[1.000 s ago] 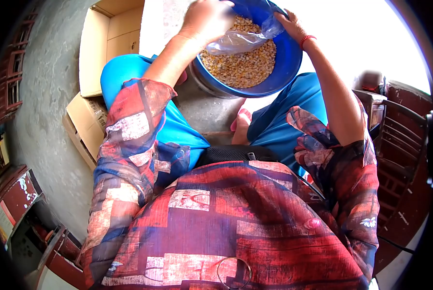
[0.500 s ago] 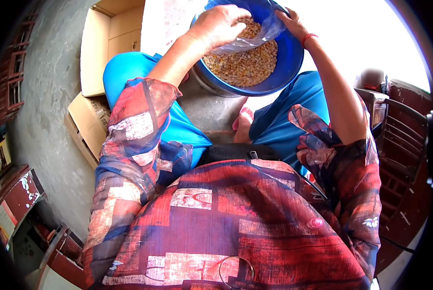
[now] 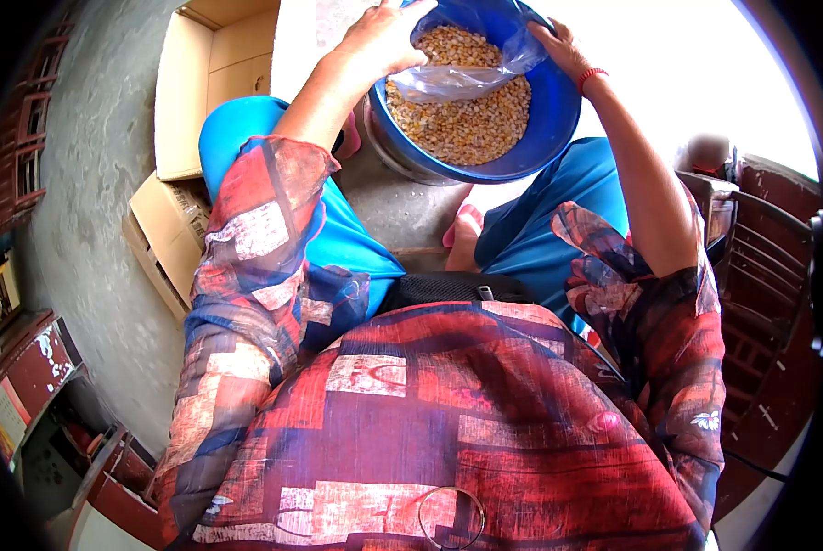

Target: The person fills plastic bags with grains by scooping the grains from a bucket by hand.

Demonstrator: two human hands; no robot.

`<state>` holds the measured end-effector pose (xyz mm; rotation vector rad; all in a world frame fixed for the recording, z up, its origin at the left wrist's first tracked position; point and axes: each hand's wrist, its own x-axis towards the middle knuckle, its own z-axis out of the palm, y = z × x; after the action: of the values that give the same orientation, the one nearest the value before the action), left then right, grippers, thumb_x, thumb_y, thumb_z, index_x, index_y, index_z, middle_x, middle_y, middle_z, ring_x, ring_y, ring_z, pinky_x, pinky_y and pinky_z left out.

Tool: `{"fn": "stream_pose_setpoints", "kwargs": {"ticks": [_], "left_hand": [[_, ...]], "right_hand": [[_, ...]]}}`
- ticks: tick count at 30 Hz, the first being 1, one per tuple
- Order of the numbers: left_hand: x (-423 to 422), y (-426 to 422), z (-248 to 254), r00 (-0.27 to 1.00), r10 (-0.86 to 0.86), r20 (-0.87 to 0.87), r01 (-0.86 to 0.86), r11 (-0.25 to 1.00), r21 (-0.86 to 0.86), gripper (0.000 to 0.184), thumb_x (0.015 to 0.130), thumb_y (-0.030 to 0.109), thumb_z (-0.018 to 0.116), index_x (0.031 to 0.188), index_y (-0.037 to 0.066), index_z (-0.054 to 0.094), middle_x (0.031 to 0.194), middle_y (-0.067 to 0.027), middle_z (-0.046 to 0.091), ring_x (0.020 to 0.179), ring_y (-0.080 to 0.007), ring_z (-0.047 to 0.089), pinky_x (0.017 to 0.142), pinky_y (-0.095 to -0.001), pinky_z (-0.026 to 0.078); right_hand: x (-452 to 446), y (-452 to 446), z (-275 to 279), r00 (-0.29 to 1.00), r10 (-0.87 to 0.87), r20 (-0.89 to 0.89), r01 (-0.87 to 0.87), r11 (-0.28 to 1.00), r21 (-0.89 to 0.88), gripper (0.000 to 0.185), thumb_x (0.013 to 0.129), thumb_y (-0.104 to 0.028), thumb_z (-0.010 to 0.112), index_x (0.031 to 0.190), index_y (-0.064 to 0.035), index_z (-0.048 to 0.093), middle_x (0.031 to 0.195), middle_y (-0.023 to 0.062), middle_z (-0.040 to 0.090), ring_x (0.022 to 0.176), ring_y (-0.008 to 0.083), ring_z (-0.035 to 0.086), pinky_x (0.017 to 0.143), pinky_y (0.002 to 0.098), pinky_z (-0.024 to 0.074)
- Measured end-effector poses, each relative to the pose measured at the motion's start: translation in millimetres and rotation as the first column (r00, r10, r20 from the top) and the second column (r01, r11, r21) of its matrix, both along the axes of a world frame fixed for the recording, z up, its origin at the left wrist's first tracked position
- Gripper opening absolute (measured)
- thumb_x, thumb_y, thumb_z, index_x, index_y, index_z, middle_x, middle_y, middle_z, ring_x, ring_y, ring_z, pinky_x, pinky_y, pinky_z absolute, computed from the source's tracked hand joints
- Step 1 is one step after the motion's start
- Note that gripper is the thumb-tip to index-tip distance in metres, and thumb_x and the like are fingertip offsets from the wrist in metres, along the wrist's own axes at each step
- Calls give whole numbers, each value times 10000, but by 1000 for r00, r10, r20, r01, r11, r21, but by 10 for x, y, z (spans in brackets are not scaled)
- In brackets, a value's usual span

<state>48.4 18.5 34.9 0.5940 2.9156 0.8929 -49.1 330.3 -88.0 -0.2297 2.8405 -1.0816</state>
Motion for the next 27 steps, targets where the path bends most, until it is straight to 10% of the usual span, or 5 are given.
{"fn": "stream_pose_setpoints", "kwargs": {"ticks": [6, 11, 17, 24, 27], "left_hand": [[-84, -71, -244, 998, -39, -41, 37, 998, -57, 562, 614, 198, 697, 1140, 75, 541, 1149, -199, 505, 1018, -325, 525, 884, -360, 428], [-84, -138, -53, 991, -132, 12, 132, 991, 38, 601, 573, 168, 716, 1125, 14, 535, 1141, -244, 497, 1053, -354, 492, 903, -367, 411], [-164, -126, -56, 985, -158, 66, 162, 985, -55, 588, 596, 241, 717, 1115, 22, 545, 1089, -250, 529, 996, -359, 527, 867, -381, 433], [-200, -83, -242, 984, -41, 171, 63, 990, -125, 630, 612, 275, 730, 1190, 131, 525, 1199, -168, 484, 1023, -292, 546, 884, -363, 441], [-171, -60, -148, 984, -22, 179, 50, 987, -150, 641, 616, 288, 730, 1198, 126, 517, 1202, -181, 485, 1035, -297, 539, 891, -367, 435]], "right_hand": [[0, 31, 153, 993, 85, 76, -81, 995, -53, 537, 821, -472, 524, 1165, -60, 521, 1092, 133, 567, 990, 235, 542, 833, 325, 455], [-79, 88, 539, 843, 189, -504, -359, 896, -263, 210, 903, -210, 469, 1018, -86, 594, 948, 8, 607, 920, 113, 530, 717, 242, 453], [1093, -1067, 1612, 690, 596, 410, -604, 787, -128, 227, 898, -212, 461, 994, -67, 608, 869, 68, 639, 762, 146, 597, 704, 270, 463], [1349, -1737, 649, 517, 724, 458, -856, 447, 259, 285, 855, -161, 452, 1117, -87, 535, 1051, 200, 570, 958, 321, 562, 836, 401, 424], [1385, -1849, 205, 645, 742, 182, -758, 590, 279, 286, 821, -101, 449, 1093, -63, 529, 1062, 207, 544, 1015, 331, 530, 879, 394, 410]]}}
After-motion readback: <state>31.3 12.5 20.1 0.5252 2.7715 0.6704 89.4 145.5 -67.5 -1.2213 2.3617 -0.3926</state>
